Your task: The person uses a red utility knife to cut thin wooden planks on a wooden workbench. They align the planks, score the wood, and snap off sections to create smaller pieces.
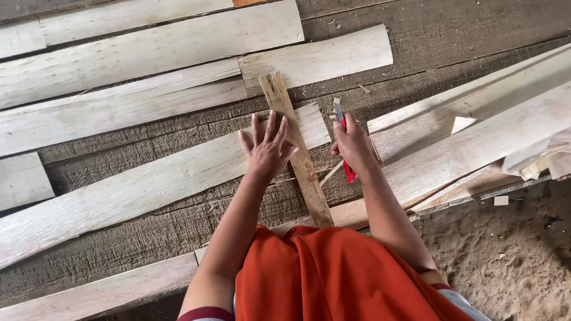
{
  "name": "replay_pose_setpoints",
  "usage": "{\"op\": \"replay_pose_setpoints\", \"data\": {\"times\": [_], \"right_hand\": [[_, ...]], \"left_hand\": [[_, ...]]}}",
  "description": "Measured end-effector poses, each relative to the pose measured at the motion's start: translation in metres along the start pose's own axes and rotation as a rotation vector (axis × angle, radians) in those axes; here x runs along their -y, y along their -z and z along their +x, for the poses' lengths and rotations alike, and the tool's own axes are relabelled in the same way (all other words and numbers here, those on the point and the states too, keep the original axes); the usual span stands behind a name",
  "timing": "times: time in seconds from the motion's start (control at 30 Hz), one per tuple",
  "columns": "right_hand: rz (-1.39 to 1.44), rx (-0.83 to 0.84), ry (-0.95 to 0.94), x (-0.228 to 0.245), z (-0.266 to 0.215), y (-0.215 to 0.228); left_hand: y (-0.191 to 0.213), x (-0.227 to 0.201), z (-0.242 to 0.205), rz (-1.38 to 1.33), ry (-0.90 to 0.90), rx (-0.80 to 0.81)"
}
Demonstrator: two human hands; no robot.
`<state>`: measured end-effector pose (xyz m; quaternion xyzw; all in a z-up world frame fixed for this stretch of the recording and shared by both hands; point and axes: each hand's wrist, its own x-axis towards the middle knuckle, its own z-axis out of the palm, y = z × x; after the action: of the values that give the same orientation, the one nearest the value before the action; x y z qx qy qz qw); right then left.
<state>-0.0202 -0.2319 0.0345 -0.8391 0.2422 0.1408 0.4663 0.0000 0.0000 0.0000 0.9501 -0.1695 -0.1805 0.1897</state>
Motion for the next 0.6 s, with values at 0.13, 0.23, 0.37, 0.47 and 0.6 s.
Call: {"op": "replay_pose_setpoints", "data": {"times": [0.13,0.23,0.37,0.47,0.6], "right_hand": [[0.153,-0.067,-0.044,0.006,-0.002,-0.002],[0.128,-0.060,-0.048,-0.002,0.003,-0.006],[0.118,-0.024,-0.051,-0.003,0.005,-0.014],[0.051,0.015,-0.048,-0.003,0.002,-0.023],[0.002,0.078,-0.061,0.021,-0.017,-0.027]], "left_hand": [[-0.002,0.000,0.001,0.003,-0.001,0.006],[0.000,0.000,0.002,0.006,0.004,0.010],[0.001,-0.001,0.002,0.005,0.016,0.021],[0.002,-0.002,0.003,-0.009,0.017,0.012],[0.003,-0.002,0.002,-0.034,0.009,0.003]]}}
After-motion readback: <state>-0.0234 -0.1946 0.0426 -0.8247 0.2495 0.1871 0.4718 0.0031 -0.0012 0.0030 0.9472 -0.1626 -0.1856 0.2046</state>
